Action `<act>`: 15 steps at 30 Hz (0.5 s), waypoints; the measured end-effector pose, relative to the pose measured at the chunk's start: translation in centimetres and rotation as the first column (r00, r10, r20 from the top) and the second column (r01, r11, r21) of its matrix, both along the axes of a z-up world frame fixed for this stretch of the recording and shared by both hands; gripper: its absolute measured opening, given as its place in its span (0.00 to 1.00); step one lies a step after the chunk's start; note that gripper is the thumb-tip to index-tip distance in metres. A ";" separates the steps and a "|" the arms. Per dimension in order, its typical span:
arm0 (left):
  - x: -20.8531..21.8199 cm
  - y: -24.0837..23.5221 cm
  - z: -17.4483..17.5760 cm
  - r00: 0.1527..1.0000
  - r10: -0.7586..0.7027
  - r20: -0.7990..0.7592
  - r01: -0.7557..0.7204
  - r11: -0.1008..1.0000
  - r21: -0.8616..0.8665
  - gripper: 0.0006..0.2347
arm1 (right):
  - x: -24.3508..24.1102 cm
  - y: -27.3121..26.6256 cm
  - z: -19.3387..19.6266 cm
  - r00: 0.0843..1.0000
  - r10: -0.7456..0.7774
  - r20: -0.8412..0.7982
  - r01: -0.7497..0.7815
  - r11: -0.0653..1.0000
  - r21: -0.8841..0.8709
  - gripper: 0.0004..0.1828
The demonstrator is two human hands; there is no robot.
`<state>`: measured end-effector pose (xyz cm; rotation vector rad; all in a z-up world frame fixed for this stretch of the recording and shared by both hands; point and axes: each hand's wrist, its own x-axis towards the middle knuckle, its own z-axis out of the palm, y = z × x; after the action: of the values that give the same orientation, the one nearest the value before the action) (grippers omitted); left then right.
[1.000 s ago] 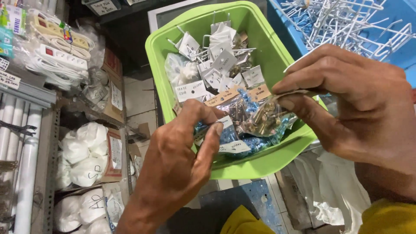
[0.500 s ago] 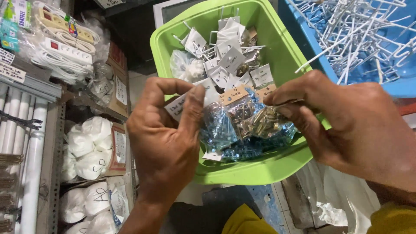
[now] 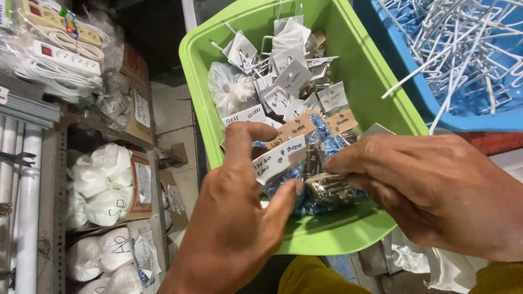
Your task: The person repeatedly picks small plastic bags of screws and bolts from a metal shelf, briefly inspects them, and places them into a green plastic bin. The person also handles white plastic wall anchors, moving them between the shelf and the bin.
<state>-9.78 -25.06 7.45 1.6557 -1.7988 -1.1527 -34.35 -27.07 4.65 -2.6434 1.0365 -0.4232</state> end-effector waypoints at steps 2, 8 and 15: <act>0.5 -0.1 -0.2 0.996 0.049 -0.077 -0.049 0.999 0.012 0.21 | 0.3 0.0 0.2 0.998 0.057 0.008 -0.057 0.998 -0.022 0.21; 1.9 0.5 -1.0 0.991 -0.051 -0.123 0.033 0.988 -0.148 0.07 | 1.3 0.2 1.1 1.000 -0.010 0.017 0.010 1.000 0.000 0.06; 1.9 1.6 -2.2 0.979 -0.194 0.062 0.203 0.926 -0.317 0.03 | -0.4 0.2 -0.4 0.994 -0.046 0.096 0.041 0.998 0.055 0.20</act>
<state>-7.87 -23.51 5.24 1.3317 -2.0835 -0.8556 -34.71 -26.84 4.25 -2.5310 1.0614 -0.5215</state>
